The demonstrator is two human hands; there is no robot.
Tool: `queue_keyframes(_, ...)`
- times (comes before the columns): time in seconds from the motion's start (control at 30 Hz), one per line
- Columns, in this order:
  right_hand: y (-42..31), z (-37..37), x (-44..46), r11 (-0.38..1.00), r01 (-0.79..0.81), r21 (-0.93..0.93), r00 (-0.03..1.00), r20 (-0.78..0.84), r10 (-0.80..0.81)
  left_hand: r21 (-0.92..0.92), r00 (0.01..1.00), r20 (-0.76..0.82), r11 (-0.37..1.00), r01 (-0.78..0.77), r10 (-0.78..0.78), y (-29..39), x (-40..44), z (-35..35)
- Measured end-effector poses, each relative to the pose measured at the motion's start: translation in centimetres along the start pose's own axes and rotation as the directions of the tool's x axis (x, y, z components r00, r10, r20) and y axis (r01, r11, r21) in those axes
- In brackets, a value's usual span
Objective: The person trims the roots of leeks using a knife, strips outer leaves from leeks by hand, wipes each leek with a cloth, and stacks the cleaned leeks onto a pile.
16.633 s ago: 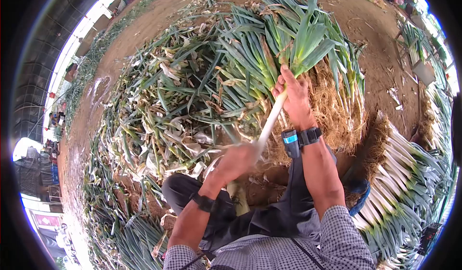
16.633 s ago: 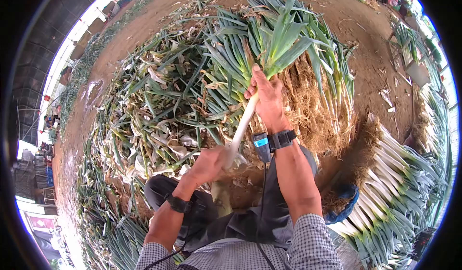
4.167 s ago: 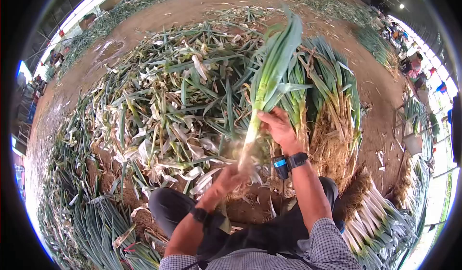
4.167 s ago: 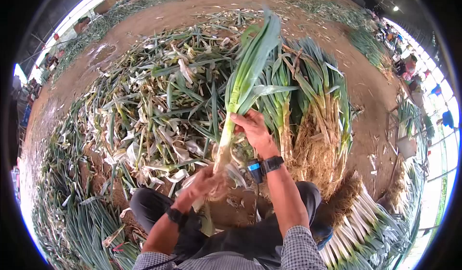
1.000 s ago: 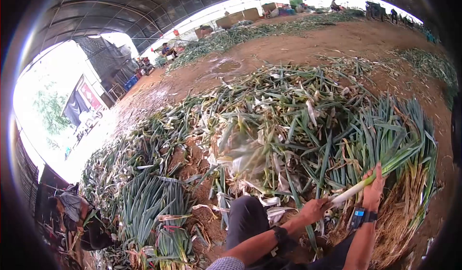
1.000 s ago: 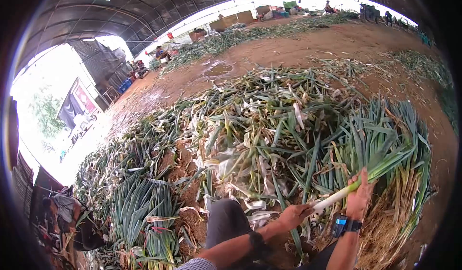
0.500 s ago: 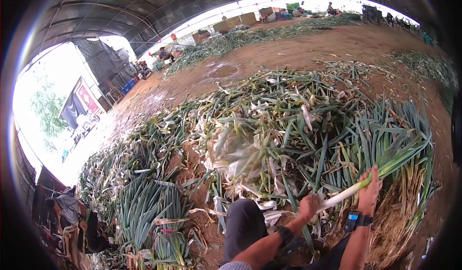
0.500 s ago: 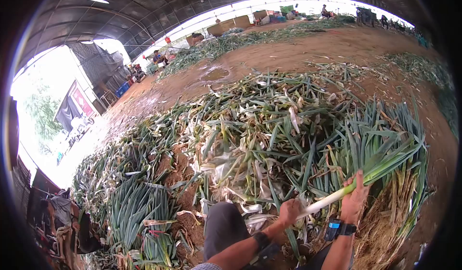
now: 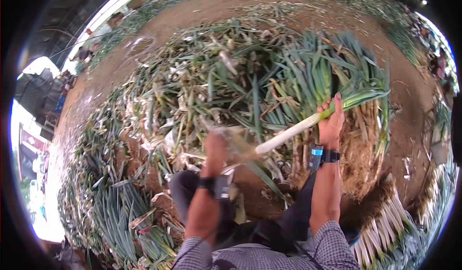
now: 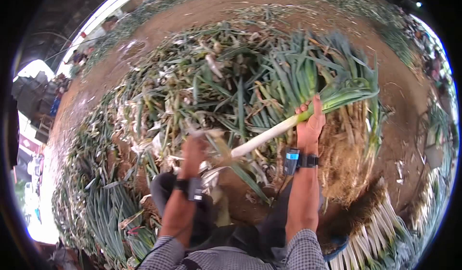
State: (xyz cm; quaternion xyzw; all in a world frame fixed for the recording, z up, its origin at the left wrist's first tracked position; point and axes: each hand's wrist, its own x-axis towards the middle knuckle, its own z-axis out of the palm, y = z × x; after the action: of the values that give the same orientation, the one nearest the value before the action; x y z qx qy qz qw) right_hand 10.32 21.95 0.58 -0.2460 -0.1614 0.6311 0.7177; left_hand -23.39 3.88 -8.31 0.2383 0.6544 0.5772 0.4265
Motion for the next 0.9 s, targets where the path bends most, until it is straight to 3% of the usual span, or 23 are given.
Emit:
queue_keyframes(0.03, -1.3, -0.2, 0.5, 0.999, 0.026, 0.024, 0.999, 0.028, -0.026, -0.418, 0.994, -0.058, 0.907, 0.057, -0.089, 0.0, 1.1, -2.6)
queue_keyframes(0.07, -2.1, -0.3, 0.9, 0.997, 0.050, 0.058, 0.997, 0.053, -0.053, -0.354, 0.975, -0.137, 0.928, 0.117, -0.175, 0.1, 3.2, -5.7)
queue_keyframes(0.1, -2.6, -0.3, 1.1, 0.994, 0.072, 0.080, 0.995, 0.065, -0.077, -0.008, 0.993, -0.106, 0.999, 0.045, -0.046, 2.2, 2.3, -6.5)
queue_keyframes(0.13, -2.9, -0.2, 1.1, 0.993, 0.081, 0.089, 0.993, 0.078, -0.088, 0.156, 0.998, -0.032, 0.986, -0.054, 0.060, 3.0, 2.1, -6.8)
queue_keyframes(0.17, -3.0, 0.5, 0.6, 0.993, 0.087, 0.077, 0.995, 0.045, -0.090, 0.589, 0.920, -0.063, 0.759, -0.278, 0.386, 2.6, 1.7, -6.0)
queue_keyframes(0.2, -2.7, 0.4, 0.9, 0.995, 0.063, 0.076, 0.996, 0.052, -0.067, 0.883, 0.748, 0.066, 0.310, -0.352, 0.660, 2.6, 1.7, -4.9)
queue_keyframes(0.23, -2.1, -0.3, 1.4, 0.996, 0.039, 0.078, 0.997, 0.058, -0.044, 0.791, 0.842, 0.102, 0.470, -0.392, 0.530, 5.3, 0.0, -3.1)
queue_keyframes(0.27, -1.8, -0.7, 1.7, 0.997, 0.017, 0.079, 0.998, 0.061, -0.022, 0.648, 0.819, 0.221, 0.548, -0.529, 0.530, 6.6, -1.3, -1.2)
queue_keyframes(0.3, -1.7, 0.0, 1.0, 0.998, 0.029, 0.057, 0.999, 0.021, -0.030, 0.428, 0.895, 0.236, 0.787, -0.445, 0.378, 7.9, -3.6, 1.6)
queue_keyframes(0.37, -1.2, 0.3, 1.0, 0.998, -0.008, 0.064, 1.000, 0.009, 0.007, 0.527, 0.625, 0.522, 0.356, -0.772, 0.580, 8.4, -6.4, 4.6)
queue_keyframes(0.47, -0.6, 0.4, 0.8, 0.997, -0.023, 0.074, 0.997, 0.072, 0.018, 0.399, 0.706, 0.595, 0.622, -0.674, 0.383, 7.5, -8.3, 6.9)
queue_keyframes(0.5, -0.7, 0.6, 0.6, 0.998, -0.019, 0.067, 0.995, 0.103, 0.012, 0.333, 0.700, 0.526, 0.641, -0.692, 0.483, 7.2, -8.8, 7.6)
queue_keyframes(0.6, -1.8, 1.9, -0.2, 0.992, -0.091, 0.087, 0.970, 0.235, 0.068, 0.199, 0.784, 0.619, 0.956, -0.215, 0.048, 8.9, -9.8, 6.7)
queue_keyframes(0.63, -1.7, 1.8, -0.3, 0.981, -0.170, 0.095, 0.944, 0.303, 0.134, 0.085, 0.737, 0.676, 0.994, -0.068, -0.007, 10.3, -10.6, 7.0)
queue_keyframes(0.73, -0.8, 1.8, -0.6, 0.936, -0.332, 0.118, 0.865, 0.434, 0.252, 0.114, 0.670, 0.712, 0.977, 0.182, -0.208, 9.3, -11.0, 6.8)
queue_keyframes(0.77, -0.2, 1.4, -0.1, 0.942, -0.321, 0.093, 0.863, 0.439, 0.251, 0.249, 0.738, 0.649, 0.968, 0.023, -0.185, 7.0, -10.2, 6.8)
queue_keyframes(0.8, 0.4, 0.7, 0.1, 0.958, -0.287, 0.027, 0.897, 0.359, 0.258, 0.296, 0.798, 0.602, 0.923, -0.245, 0.019, 4.8, -9.8, 6.4)
queue_keyframes(0.83, 0.8, 0.9, -0.4, 0.968, -0.248, -0.032, 0.921, 0.301, 0.246, 0.351, 0.791, 0.566, 0.799, -0.488, 0.234, 4.5, -10.1, 6.8)
queue_keyframes(0.87, 1.2, 1.3, -0.8, 0.972, -0.213, -0.095, 0.941, 0.248, 0.230, 0.410, 0.717, 0.538, 0.607, -0.681, 0.442, 4.3, -10.3, 6.9)
queue_keyframes(0.9, 2.0, 1.3, -0.5, 0.964, -0.212, -0.157, 0.952, 0.188, 0.240, 0.493, 0.703, 0.567, 0.507, -0.707, 0.429, 4.6, -10.4, 6.4)
